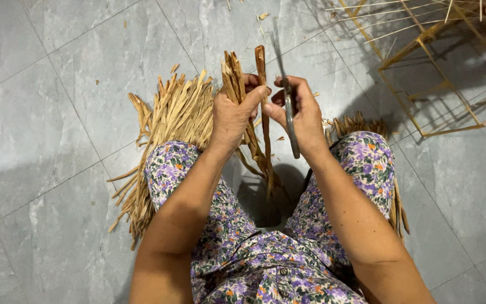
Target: The person sits on a tiled floor and uses scissors to trim and separate dried plant strips. They repeatedly pick up bundles, cut them into smaller pieces, and place the trimmed pieces into a pile on the floor.
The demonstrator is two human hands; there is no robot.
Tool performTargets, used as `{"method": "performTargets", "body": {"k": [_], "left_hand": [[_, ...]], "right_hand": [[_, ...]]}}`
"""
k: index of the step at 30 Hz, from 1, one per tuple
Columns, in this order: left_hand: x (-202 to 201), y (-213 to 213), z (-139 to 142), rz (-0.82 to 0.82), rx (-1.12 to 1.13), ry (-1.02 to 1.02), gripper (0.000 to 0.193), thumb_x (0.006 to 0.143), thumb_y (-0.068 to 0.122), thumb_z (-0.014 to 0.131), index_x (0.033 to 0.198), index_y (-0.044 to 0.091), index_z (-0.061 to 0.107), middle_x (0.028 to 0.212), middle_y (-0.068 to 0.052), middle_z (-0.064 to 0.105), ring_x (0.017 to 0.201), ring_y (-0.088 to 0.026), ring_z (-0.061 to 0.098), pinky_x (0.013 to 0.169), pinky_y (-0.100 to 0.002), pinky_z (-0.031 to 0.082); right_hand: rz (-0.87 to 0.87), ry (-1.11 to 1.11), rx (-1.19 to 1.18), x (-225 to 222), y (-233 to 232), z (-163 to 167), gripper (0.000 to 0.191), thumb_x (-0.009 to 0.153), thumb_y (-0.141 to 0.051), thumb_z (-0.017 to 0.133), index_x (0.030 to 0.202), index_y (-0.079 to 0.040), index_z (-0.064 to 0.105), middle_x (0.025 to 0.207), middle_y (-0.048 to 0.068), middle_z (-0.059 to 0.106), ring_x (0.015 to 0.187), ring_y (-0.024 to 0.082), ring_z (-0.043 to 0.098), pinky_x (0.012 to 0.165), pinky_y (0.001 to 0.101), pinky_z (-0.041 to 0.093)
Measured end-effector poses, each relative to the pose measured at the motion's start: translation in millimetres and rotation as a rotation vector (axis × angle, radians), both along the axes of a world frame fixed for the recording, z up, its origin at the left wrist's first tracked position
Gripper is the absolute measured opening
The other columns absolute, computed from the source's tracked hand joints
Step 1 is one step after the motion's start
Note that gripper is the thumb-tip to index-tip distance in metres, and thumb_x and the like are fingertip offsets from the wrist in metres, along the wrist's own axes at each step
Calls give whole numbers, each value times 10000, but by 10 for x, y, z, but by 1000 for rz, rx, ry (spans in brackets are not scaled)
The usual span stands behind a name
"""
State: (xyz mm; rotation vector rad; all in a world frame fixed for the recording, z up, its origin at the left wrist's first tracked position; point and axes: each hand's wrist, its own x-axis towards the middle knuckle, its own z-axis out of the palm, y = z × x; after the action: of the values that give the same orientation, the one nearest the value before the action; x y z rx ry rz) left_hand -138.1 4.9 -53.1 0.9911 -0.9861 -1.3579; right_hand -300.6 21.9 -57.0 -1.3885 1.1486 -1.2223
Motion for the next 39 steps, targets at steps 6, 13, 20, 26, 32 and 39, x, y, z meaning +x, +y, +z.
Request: {"method": "performTargets", "body": {"k": [6, 13, 20, 26, 32, 39], "left_hand": [[8, -7, -57, -1, -17, -37, 164, 937, 147, 771, 1021, 17, 716, 776, 11, 687, 610, -37, 565, 532, -202, 454], [1, 11, -52, -27, 5, -57, 205, 926, 178, 760, 1064, 32, 721, 831, -1, 735, 655, -26, 627, 540, -189, 467], [8, 14, -38, -14, -4, -73, 217, 920, 171, 768, 1062, 16, 717, 802, 11, 702, 620, -25, 572, 524, -196, 466], [10, 0, -70, -4, 6, -39, 224, 912, 155, 780, 1069, 22, 693, 774, 21, 681, 596, -23, 545, 517, -198, 457], [8, -5, -85, -7, 32, -55, 241, 916, 152, 792, 1085, 3, 708, 775, 6, 674, 601, -28, 551, 520, -198, 453], [55, -82, -29, 23, 28, -75, 248, 932, 250, 712, 1090, 60, 735, 856, 1, 755, 593, -23, 557, 505, -202, 455]], "right_hand": [[-11, 156, 50, 20, 26, -7, 571, 867, -257, 865, 1313, -61, 567, 932, -25, 615, 844, 62, 577, 747, 224, 521], [-17, 148, 45, 24, 23, 8, 552, 868, -289, 868, 1294, -66, 599, 903, -42, 619, 836, 45, 589, 734, 201, 521], [-9, 158, 61, 13, 32, 70, 477, 878, -275, 868, 1237, -67, 634, 772, -90, 549, 714, 15, 505, 632, 181, 440], [-86, 221, 85, 30, 40, 141, 416, 813, -266, 898, 1130, -75, 710, 700, -103, 547, 637, 6, 459, 557, 187, 379], [-93, 144, 175, 37, 47, 128, 351, 826, -250, 876, 1090, -74, 723, 615, -58, 552, 494, 30, 446, 430, 209, 326], [-103, -38, 138, 16, -64, 25, 269, 919, -251, 820, 1064, -78, 676, 679, -48, 595, 525, 35, 525, 425, 199, 395]]}}
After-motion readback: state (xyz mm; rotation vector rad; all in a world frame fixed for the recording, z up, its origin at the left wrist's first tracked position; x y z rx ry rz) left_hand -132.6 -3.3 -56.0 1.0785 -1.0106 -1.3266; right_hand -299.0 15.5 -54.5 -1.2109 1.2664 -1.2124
